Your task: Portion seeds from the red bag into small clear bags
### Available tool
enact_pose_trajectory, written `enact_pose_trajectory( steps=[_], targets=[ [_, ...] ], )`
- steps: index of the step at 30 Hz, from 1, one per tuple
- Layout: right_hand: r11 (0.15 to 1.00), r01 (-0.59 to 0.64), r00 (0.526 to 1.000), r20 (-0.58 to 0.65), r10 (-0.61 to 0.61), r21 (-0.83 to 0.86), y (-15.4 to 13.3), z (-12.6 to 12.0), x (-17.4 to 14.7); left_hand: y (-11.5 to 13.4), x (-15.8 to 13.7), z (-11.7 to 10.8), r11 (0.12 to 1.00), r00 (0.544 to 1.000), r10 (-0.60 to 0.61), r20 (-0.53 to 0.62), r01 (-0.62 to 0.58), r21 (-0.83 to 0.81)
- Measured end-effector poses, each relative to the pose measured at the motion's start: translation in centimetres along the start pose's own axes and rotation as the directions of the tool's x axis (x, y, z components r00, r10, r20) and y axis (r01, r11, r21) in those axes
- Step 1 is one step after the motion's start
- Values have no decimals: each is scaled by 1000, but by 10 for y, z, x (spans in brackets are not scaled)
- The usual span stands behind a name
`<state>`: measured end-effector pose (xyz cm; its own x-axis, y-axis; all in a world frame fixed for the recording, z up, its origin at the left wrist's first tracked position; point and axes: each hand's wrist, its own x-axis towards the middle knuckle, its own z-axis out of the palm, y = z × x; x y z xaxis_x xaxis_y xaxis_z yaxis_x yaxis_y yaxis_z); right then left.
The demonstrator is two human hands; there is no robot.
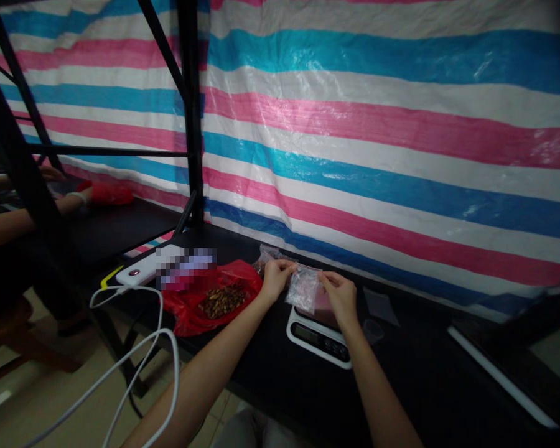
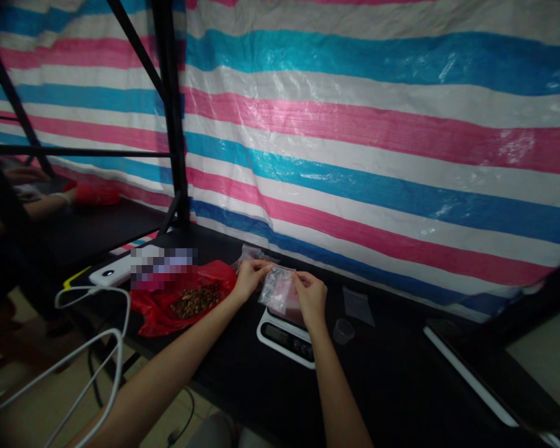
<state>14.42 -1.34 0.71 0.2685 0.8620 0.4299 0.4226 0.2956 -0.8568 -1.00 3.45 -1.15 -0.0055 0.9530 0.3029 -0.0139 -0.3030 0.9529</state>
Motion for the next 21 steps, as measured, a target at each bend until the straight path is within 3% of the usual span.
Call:
enact_pose_trajectory(
  steps=[8,15,21],
  targets=[
    [995,-58,997,-37,61,80,5,-1,3,-3,1,5,997,999,30,27,-28,-75],
    [989,-50,997,-52,58,137,0,-1,2,-8,5,8,945,975,-111,191,163,-283],
    [984,-101,995,13,100,143,8,1,5,-2,2,8,947,959,-93,268,169,-274]
  ],
)
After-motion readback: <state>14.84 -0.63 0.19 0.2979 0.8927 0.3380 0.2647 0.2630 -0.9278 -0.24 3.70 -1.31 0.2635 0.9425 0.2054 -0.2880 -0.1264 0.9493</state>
